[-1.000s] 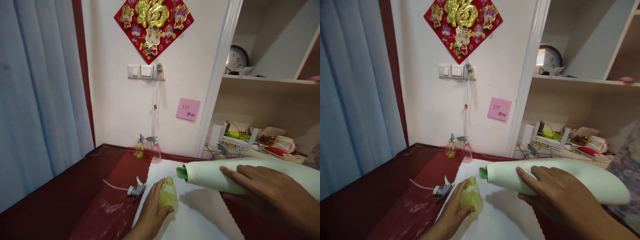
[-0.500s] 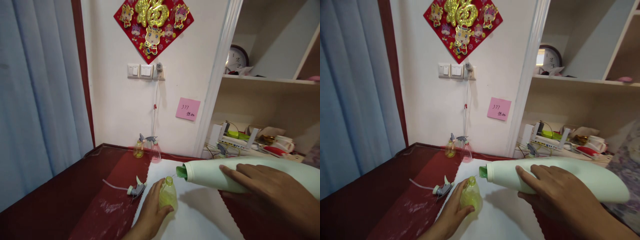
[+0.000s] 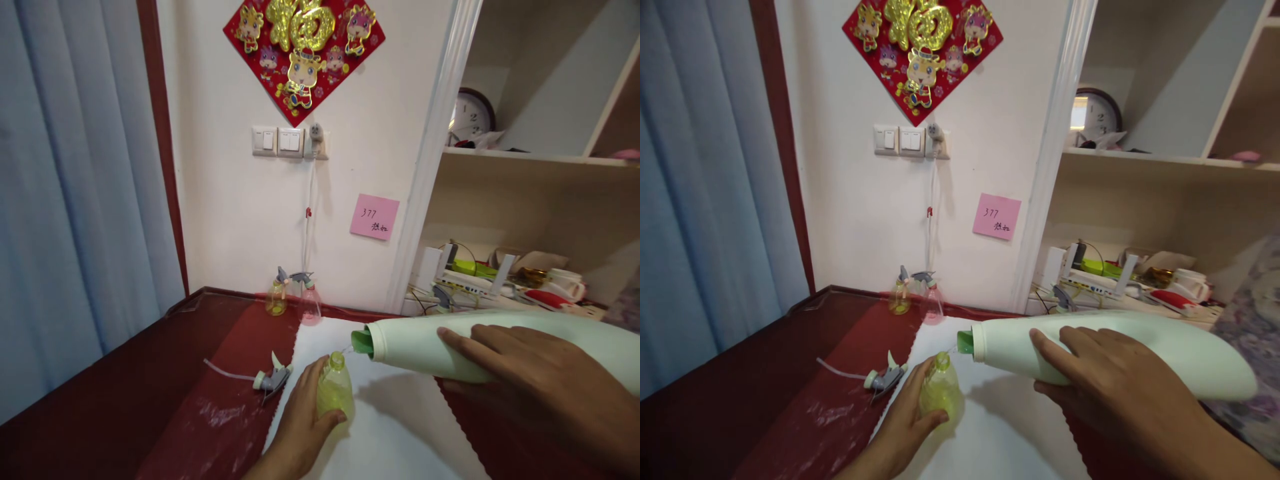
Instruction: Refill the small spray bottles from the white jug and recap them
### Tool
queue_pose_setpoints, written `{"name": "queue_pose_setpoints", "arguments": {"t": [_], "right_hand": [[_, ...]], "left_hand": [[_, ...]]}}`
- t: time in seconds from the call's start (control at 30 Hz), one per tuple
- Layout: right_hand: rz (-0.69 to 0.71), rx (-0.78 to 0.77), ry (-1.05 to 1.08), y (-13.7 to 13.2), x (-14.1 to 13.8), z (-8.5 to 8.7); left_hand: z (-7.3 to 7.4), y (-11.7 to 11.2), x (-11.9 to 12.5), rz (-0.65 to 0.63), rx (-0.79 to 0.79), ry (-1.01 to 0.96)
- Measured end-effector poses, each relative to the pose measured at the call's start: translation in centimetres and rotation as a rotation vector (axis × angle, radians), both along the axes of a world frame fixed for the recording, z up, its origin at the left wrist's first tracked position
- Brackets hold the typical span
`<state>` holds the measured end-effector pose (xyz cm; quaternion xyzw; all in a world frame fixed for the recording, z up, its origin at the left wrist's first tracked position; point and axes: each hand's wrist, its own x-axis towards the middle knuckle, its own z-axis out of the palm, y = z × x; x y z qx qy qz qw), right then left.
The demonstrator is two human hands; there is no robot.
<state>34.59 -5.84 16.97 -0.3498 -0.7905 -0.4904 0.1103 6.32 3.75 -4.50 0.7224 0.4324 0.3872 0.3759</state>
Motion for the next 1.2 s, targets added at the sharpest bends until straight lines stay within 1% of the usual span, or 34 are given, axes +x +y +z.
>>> {"name": "queue_pose_setpoints", "arguments": {"t": [0.23, 0.5, 0.77, 1.0, 1.2], "right_hand": [[-0.039, -0.025, 0.054, -0.2, 0.6, -0.8], [-0.009, -0.032, -0.009, -0.3, 0.2, 0.2], [-0.024, -0.047, -0.022, -0.5, 0.2, 0.1], [-0.011, -0.03, 0.007, -0.4, 0.3, 0.2], [-0.01, -0.037, 0.004, -0.4, 0.1, 0.2]], "left_hand": [[0.1, -0.1, -0.1, 0.005, 0.004, -0.011], [0.3, -0.1, 0.1, 0.018, -0.009, -0.01], [-0.3, 0.1, 0.0, 0.023, 0.012, -0.022], [0.0, -0.1, 0.0, 0.018, 0.005, -0.033], [-0.1, -0.1, 0.0, 0.025, 0.005, -0.025]]}}
